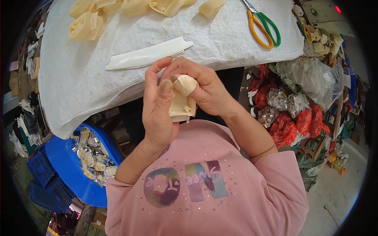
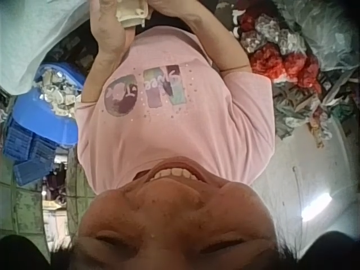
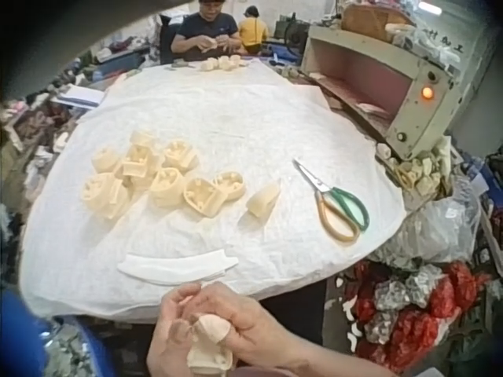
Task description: Assembling small molded plastic components with metal inserts at a workbench.
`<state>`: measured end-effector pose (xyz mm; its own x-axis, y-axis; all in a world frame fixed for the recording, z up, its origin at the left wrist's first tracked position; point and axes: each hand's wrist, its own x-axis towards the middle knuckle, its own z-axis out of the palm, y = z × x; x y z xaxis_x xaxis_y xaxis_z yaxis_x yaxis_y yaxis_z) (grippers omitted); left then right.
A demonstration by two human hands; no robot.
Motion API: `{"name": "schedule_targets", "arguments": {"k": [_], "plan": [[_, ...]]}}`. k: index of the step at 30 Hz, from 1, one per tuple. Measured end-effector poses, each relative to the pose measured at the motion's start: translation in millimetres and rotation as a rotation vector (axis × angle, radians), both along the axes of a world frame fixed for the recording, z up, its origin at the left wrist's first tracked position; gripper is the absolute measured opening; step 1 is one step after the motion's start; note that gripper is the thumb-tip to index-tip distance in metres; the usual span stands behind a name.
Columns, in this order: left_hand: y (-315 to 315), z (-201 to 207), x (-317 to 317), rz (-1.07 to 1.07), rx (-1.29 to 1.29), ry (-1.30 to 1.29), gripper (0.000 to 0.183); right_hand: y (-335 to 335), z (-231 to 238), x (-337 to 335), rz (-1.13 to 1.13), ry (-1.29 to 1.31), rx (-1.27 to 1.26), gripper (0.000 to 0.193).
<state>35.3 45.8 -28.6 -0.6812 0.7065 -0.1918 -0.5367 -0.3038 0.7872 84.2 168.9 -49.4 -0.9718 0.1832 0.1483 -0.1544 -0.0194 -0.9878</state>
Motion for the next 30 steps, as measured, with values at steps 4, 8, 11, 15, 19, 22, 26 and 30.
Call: {"name": "schedule_targets", "arguments": {"k": [4, 8, 11, 15, 19, 22, 26, 30], "plan": [[2, 4, -1, 0.077, -0.019, -0.023, 0.05, -16, -5, 2, -0.145, 0.101, 0.081, 0.024], [3, 0, -3, 0.166, -0.011, -0.049, 0.04, -27, -9, 8, -0.189, 0.101, 0.105, 0.042], [0, -1, -5, 0.179, 0.004, -0.074, 0.036, -34, -12, 8, -0.148, 0.087, -0.048, 0.045], [1, 3, -6, 0.179, -0.028, -0.107, 0.037, -26, -1, 10, -0.027, -0.064, -0.122, 0.046], [2, 3, -3, 0.189, 0.009, -0.142, 0.036, -27, -14, 7, -0.071, 0.084, -0.108, 0.042], [2, -11, 3, 0.192, 0.043, -0.076, 0.036, -30, -20, 4, -0.198, 0.159, 0.033, 0.037], [4, -22, 5, 0.151, -0.075, 0.059, 0.04, -32, -21, 0, -0.334, 0.172, 0.06, 0.03], [7, -8, -3, 0.132, 0.114, -0.26, 0.053, -20, -21, -2, -0.246, 0.11, -0.109, 0.035]]}}
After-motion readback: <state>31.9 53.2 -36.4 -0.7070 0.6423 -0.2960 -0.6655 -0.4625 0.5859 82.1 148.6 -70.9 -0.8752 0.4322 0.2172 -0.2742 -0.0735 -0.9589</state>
